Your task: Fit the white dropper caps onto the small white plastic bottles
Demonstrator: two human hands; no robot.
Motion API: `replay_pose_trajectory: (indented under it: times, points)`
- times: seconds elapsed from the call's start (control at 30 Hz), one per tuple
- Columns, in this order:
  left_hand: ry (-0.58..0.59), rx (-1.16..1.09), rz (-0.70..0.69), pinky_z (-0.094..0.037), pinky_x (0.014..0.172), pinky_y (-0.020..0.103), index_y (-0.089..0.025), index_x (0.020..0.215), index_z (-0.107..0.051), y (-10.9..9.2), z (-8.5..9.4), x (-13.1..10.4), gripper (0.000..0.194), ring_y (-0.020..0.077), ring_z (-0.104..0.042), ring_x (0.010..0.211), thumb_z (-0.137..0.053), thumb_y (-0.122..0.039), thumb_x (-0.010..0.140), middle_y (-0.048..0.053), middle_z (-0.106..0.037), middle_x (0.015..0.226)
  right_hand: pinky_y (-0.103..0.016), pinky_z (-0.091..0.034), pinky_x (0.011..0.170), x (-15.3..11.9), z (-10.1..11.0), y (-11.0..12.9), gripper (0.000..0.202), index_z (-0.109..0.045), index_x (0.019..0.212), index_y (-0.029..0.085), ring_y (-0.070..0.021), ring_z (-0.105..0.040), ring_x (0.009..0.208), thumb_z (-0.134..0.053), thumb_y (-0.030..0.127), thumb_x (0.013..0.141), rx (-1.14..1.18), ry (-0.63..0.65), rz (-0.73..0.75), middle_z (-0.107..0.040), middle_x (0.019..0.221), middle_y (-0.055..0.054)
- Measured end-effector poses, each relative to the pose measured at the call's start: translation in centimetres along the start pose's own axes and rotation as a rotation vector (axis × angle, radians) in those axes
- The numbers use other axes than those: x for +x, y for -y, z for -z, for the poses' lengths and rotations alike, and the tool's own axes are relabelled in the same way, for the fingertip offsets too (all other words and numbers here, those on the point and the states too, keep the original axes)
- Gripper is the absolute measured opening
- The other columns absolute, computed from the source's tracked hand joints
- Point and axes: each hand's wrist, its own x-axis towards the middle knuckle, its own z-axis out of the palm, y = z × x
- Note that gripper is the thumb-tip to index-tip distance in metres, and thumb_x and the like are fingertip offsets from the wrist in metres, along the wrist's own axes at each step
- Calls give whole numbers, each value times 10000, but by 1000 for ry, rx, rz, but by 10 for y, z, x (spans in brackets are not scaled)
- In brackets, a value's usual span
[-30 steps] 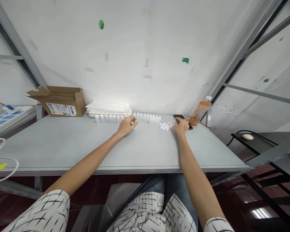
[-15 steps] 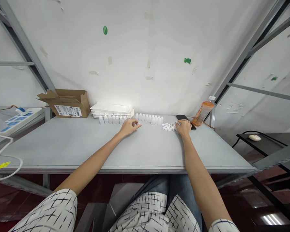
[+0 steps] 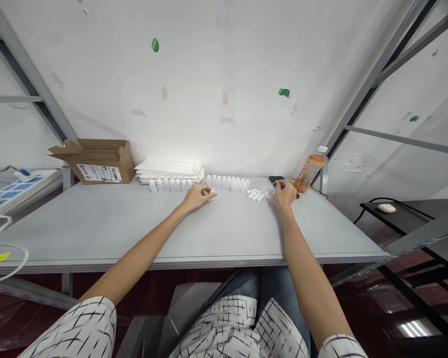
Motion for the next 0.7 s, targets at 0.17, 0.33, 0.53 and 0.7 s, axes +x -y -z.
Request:
replay_pose_trajectory:
  times: [0.17,0.33,0.53,0.7]
  points:
    - [4,-16,0,-510,584,271,-195,800,-684,1,0,0,491,240,-705,813,-686,-677,704,58,-734,807,-378,-468,858,0,6,8,236,-716,928,155,-275,-678,901,-512,249,857,113,-45,-96,-762,954,-141]
    - [3,-3,6,-497,596,275,-200,794,-679,-1,0,-2,429,238,-701,806,-678,-624,728,49,-728,791,-369,-530,811,1,4,13,245,-684,915,141,-257,-707,857,-518,313,867,306,-4,-76,-760,907,-150]
    - [-30,130,-33,-470,690,308,-206,758,-672,-6,-1,-4,324,211,-663,760,-631,-525,795,43,-732,828,-278,-553,554,-4,-2,22,295,-652,932,126,-236,-722,812,-571,381,807,616,136,-118,-753,851,-126]
    - [-8,187,-46,-439,709,318,-203,777,-684,-9,-3,-6,343,208,-636,762,-586,-527,835,54,-726,885,-243,-538,516,-9,-5,30,308,-653,898,137,-219,-723,788,-610,409,761,712,190,-106,-742,790,-95]
